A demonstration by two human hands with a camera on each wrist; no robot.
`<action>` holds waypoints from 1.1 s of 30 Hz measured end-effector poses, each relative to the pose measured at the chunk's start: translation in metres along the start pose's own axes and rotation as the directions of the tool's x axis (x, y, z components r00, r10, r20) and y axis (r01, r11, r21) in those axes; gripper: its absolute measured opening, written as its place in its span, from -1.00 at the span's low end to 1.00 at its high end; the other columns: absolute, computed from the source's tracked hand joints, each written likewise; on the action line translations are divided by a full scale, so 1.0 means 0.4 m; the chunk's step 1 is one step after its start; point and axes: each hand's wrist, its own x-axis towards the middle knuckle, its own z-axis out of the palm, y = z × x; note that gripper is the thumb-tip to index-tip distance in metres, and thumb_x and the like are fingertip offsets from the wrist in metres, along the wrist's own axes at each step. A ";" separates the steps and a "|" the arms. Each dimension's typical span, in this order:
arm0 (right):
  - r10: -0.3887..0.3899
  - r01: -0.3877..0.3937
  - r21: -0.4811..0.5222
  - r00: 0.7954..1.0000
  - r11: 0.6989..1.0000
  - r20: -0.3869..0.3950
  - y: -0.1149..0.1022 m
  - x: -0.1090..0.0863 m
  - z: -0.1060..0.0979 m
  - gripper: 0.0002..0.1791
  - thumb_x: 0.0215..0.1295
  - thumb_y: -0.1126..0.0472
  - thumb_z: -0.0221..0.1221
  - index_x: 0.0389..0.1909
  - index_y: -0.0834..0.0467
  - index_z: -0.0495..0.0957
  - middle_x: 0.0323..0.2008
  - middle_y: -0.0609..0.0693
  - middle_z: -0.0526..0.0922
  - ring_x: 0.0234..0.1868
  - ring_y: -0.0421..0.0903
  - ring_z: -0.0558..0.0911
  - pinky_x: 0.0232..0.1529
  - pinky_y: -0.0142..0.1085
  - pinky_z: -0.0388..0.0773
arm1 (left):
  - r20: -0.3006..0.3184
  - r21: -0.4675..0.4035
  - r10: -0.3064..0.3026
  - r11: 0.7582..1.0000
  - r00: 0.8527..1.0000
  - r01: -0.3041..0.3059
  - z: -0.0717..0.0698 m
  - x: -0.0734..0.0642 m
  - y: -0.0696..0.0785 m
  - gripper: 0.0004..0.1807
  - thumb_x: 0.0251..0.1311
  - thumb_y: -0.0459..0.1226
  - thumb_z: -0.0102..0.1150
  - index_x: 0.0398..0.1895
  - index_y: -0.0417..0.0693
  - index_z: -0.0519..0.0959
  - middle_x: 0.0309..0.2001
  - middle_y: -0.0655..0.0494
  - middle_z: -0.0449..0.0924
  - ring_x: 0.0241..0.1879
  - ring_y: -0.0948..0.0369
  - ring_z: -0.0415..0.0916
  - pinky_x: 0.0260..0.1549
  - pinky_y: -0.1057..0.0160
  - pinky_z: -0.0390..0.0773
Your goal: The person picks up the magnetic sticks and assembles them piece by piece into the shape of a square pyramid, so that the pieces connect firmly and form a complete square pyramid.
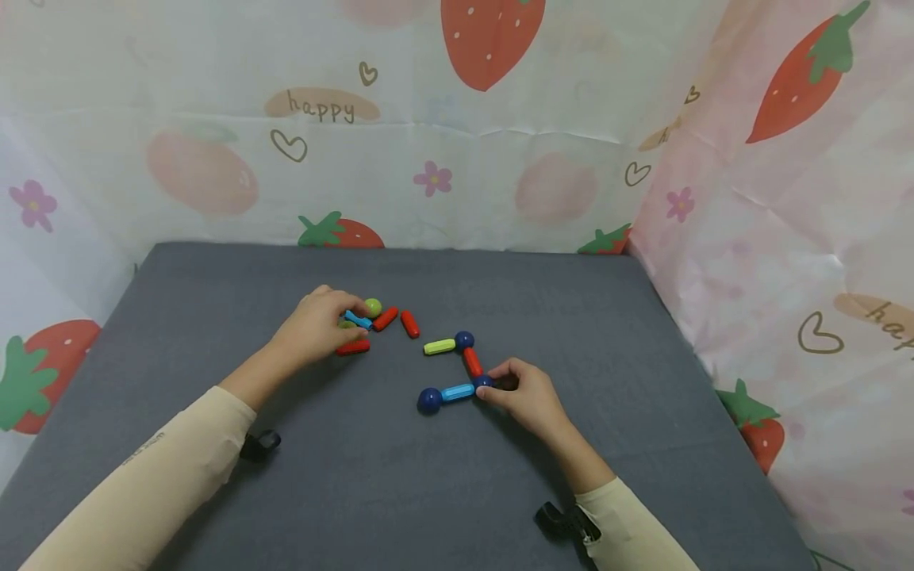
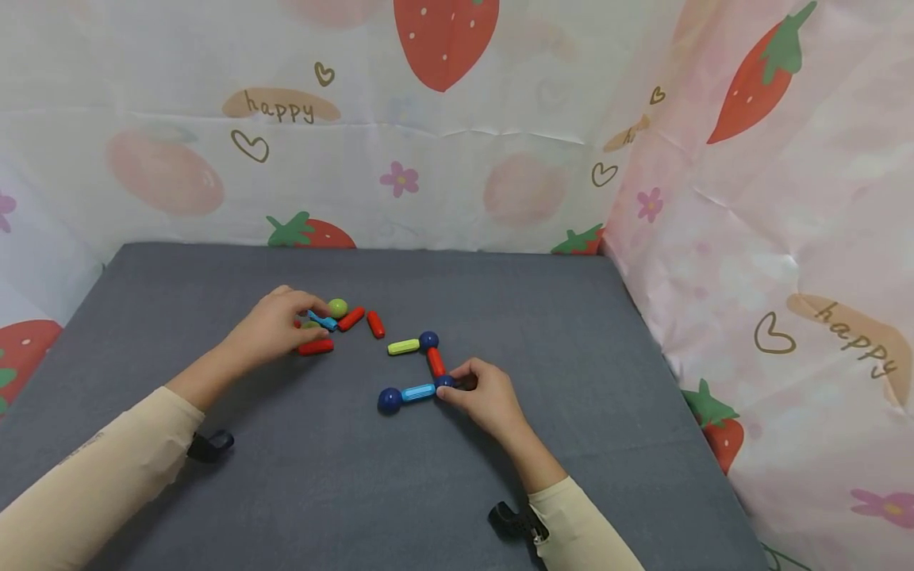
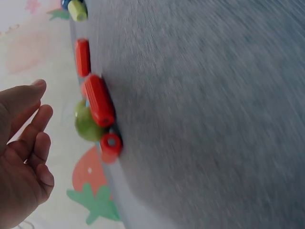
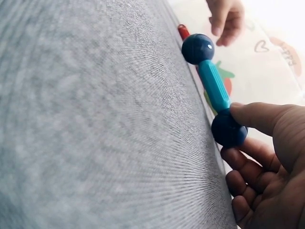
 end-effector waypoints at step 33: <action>-0.011 0.013 -0.088 1.000 0.996 0.021 -0.021 -0.018 0.002 -0.67 0.06 -0.02 0.56 -0.23 -0.01 0.69 -0.31 -0.12 0.67 -0.31 -0.14 0.56 -0.32 -0.28 0.51 | 0.054 0.013 -0.071 0.997 0.996 0.071 0.003 -0.009 -0.102 -0.64 0.27 -0.21 0.39 0.13 -0.03 0.70 -0.23 0.07 0.69 -0.07 0.03 0.33 -0.09 -0.01 0.34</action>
